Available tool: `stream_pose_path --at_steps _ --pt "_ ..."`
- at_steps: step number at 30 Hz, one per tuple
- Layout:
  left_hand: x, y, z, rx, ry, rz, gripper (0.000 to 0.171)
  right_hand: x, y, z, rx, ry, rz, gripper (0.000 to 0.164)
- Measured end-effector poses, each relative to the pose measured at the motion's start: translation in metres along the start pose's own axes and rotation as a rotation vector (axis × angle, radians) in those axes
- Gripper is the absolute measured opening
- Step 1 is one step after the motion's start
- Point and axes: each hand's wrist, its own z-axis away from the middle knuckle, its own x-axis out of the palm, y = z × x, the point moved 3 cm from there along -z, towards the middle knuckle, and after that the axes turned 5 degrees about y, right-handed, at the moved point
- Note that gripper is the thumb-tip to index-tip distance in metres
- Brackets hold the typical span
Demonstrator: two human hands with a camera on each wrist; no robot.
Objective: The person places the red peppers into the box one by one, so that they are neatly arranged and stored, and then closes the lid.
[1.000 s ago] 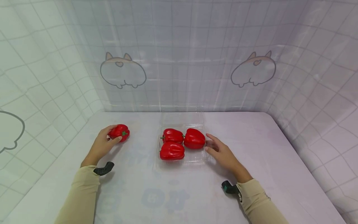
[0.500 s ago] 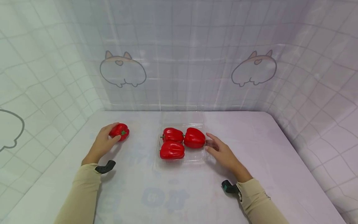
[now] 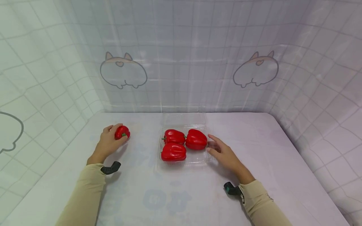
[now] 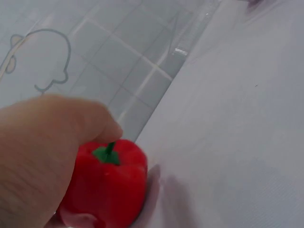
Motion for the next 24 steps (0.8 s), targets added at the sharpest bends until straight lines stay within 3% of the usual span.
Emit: stream_pose_path --at_steps 10,16,24 --pt "0.0044 0.0087 -0.001 -0.045 0.122 -0.017 0.056 -0.0001 0.0014 -0.0005 -0.01 0.002 0.001 0.065" --pt "0.0047 0.0102 -0.0028 -0.047 0.149 -0.054 0.052 0.0001 0.0003 -0.0002 -0.002 0.002 0.005 0.066" --pt "0.0021 0.0083 -0.0027 -0.06 0.188 -0.009 0.045 0.0005 0.0009 -0.0004 0.0 0.003 0.003 0.066"
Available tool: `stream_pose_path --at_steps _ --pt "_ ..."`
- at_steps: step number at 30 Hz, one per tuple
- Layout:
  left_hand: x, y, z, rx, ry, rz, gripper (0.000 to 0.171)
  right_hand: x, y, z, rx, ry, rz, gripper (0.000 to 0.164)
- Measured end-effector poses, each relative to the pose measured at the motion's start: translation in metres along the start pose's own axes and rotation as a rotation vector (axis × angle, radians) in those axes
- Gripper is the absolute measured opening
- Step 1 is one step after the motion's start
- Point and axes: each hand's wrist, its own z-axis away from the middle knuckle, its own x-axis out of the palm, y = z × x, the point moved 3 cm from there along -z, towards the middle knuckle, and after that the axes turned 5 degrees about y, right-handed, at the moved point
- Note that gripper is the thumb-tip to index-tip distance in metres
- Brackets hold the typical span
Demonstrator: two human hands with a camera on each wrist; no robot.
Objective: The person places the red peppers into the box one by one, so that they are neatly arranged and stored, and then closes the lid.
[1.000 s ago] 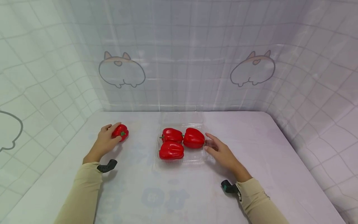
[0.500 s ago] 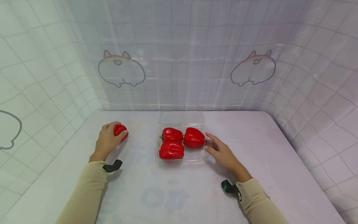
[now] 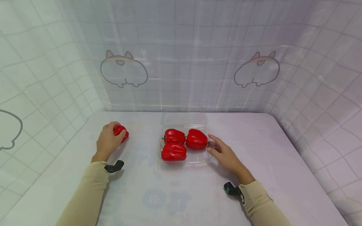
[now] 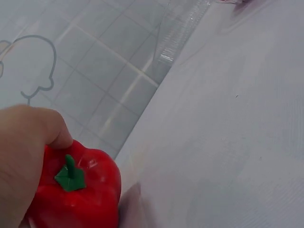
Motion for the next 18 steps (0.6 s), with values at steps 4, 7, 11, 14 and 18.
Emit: stream_pose_path --at_steps 4,7,11,14,18 --pt "0.0003 -0.0011 0.0005 0.025 0.023 0.003 0.042 -0.0002 0.001 -0.0001 -0.007 -0.001 -0.004 0.066" --pt "0.0018 -0.0022 0.0011 0.038 0.041 0.006 0.04 -0.0006 0.0018 -0.0001 -0.009 0.0 -0.003 0.066" --pt "0.0034 -0.0041 0.001 0.029 0.048 0.008 0.04 -0.0007 0.0033 -0.0004 -0.007 0.004 0.001 0.065" --pt "0.0035 -0.0065 0.0001 0.009 0.052 0.002 0.045 -0.0002 0.0048 -0.0011 -0.008 0.003 -0.009 0.064" --pt "0.0017 -0.0081 -0.0017 -0.009 0.065 0.019 0.047 0.0003 0.0061 -0.0017 -0.003 0.003 -0.005 0.065"
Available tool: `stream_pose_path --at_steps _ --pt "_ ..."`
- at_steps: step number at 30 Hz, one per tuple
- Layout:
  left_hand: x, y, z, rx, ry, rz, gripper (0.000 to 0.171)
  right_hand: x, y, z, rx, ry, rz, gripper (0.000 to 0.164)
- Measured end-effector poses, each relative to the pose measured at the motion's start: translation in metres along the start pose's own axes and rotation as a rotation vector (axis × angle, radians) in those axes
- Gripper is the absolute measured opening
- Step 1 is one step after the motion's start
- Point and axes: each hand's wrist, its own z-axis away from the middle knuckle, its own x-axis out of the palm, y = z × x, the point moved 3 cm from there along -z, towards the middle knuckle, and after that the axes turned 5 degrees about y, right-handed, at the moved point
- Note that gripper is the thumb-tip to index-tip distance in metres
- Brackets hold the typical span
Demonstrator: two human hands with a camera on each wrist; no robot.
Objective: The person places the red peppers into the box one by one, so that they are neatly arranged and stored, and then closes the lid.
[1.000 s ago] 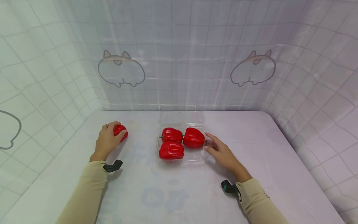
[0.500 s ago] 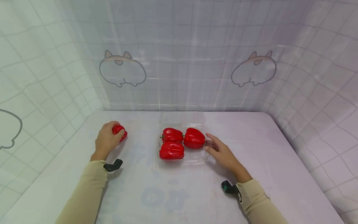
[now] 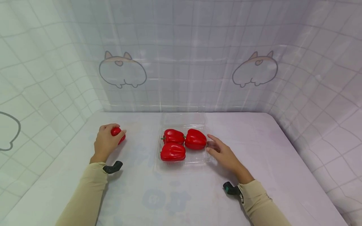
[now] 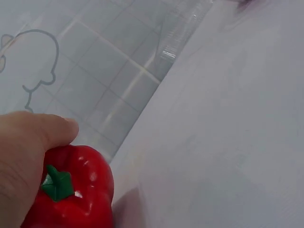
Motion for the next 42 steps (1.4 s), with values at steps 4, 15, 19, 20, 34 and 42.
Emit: stream_pose_path --at_steps 4,15,19,20,34,42 --pt "-0.002 0.001 -0.002 -0.045 0.008 0.133 0.052 0.0 -0.001 0.001 0.008 0.005 0.017 0.065" --pt "-0.003 0.003 -0.001 -0.247 -0.104 0.414 0.066 -0.001 -0.004 0.003 -0.002 -0.002 0.003 0.064" --pt "-0.003 0.013 0.0 -0.266 -0.17 0.516 0.076 -0.001 -0.004 0.003 -0.008 0.002 0.009 0.064" --pt "-0.003 0.015 0.001 -0.268 -0.184 0.536 0.078 -0.001 -0.005 0.003 -0.009 0.002 0.011 0.064" --pt "-0.003 0.042 0.009 -0.296 -0.138 0.738 0.069 0.001 -0.007 0.002 0.003 -0.002 -0.002 0.064" --pt "0.003 0.05 0.012 -0.278 -0.158 0.721 0.068 0.001 -0.006 0.002 0.004 -0.006 -0.009 0.063"
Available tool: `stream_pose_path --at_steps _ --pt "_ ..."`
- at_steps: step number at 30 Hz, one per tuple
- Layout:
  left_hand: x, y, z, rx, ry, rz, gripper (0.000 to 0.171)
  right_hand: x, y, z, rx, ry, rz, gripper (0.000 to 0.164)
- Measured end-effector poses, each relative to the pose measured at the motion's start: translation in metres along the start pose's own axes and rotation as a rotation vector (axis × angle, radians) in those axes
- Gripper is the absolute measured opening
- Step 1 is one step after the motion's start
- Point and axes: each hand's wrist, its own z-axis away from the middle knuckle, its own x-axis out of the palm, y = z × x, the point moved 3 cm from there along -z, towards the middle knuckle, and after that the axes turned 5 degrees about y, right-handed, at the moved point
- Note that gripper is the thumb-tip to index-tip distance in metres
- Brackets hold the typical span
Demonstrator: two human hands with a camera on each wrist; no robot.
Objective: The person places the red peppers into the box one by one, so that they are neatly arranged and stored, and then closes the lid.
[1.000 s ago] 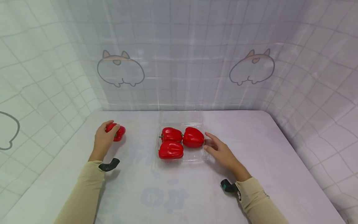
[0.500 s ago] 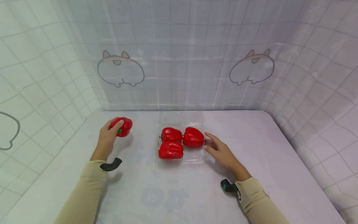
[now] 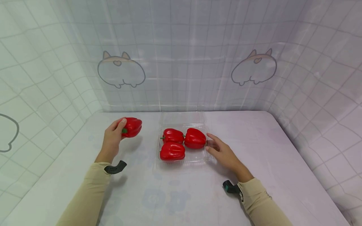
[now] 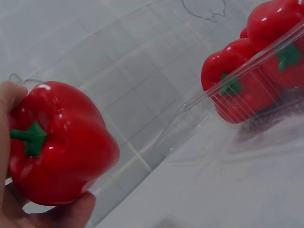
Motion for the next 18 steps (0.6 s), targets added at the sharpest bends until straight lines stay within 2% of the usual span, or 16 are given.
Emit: stream_pose_path --at_steps 4,7,15,18 --pt "0.005 0.0 0.001 -0.023 -0.042 0.008 0.076 0.0 0.0 -0.001 0.002 0.001 0.008 0.063" --pt "0.008 0.002 0.003 -0.03 -0.071 0.063 0.078 0.0 0.0 -0.001 0.003 0.005 0.01 0.063" --pt "0.015 0.006 0.01 -0.018 -0.164 0.246 0.07 0.0 0.0 -0.001 -0.01 0.001 0.012 0.063" --pt "0.018 0.006 0.012 -0.033 -0.188 0.272 0.066 0.0 0.001 -0.001 -0.003 0.001 0.011 0.063"
